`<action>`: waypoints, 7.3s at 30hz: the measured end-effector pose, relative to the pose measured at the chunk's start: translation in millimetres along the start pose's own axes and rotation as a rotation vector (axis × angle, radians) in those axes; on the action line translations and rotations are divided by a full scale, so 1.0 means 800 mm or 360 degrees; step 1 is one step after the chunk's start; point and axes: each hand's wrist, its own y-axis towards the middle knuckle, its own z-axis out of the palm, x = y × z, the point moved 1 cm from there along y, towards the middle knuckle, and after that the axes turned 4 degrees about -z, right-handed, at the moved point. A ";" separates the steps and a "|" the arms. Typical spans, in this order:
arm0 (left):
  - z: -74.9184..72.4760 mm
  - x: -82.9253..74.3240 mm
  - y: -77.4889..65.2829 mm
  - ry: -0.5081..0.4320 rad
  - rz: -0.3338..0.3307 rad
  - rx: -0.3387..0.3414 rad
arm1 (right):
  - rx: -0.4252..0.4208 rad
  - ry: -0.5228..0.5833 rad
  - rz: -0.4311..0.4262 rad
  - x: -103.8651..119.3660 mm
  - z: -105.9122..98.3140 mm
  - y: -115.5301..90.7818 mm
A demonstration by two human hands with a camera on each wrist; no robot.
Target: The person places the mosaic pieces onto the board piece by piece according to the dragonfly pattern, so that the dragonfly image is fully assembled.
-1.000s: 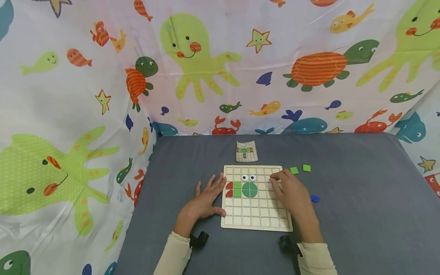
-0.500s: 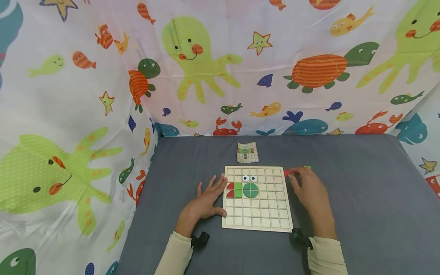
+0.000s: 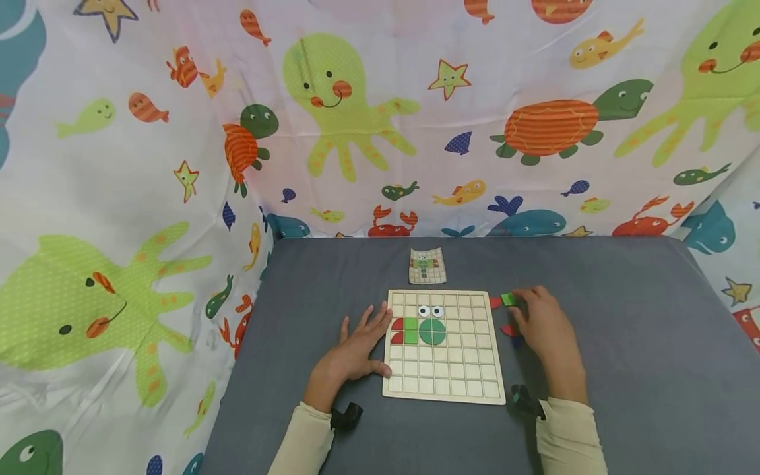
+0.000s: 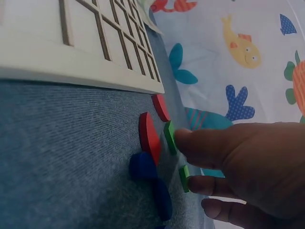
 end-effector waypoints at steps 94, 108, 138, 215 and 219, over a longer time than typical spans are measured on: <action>0.001 -0.002 -0.006 0.0002 -0.0033 -0.0043 | 0.0231 0.0217 -0.0671 0.095 0.057 -0.005; -0.001 -0.003 -0.004 -0.0014 -0.0034 -0.0037 | 0.0149 0.0294 -0.0593 0.097 0.055 -0.007; -0.004 -0.006 -0.006 -0.0011 -0.0014 -0.0024 | -0.0082 0.0090 0.0046 0.030 -0.002 -0.036; 0.001 0.000 -0.004 0.0001 -0.0026 -0.0034 | 0.0179 0.0189 -0.0297 0.063 0.032 -0.023; 0.001 0.002 -0.004 0.0013 -0.0021 -0.0038 | 0.0201 0.0198 -0.0342 0.064 0.039 -0.020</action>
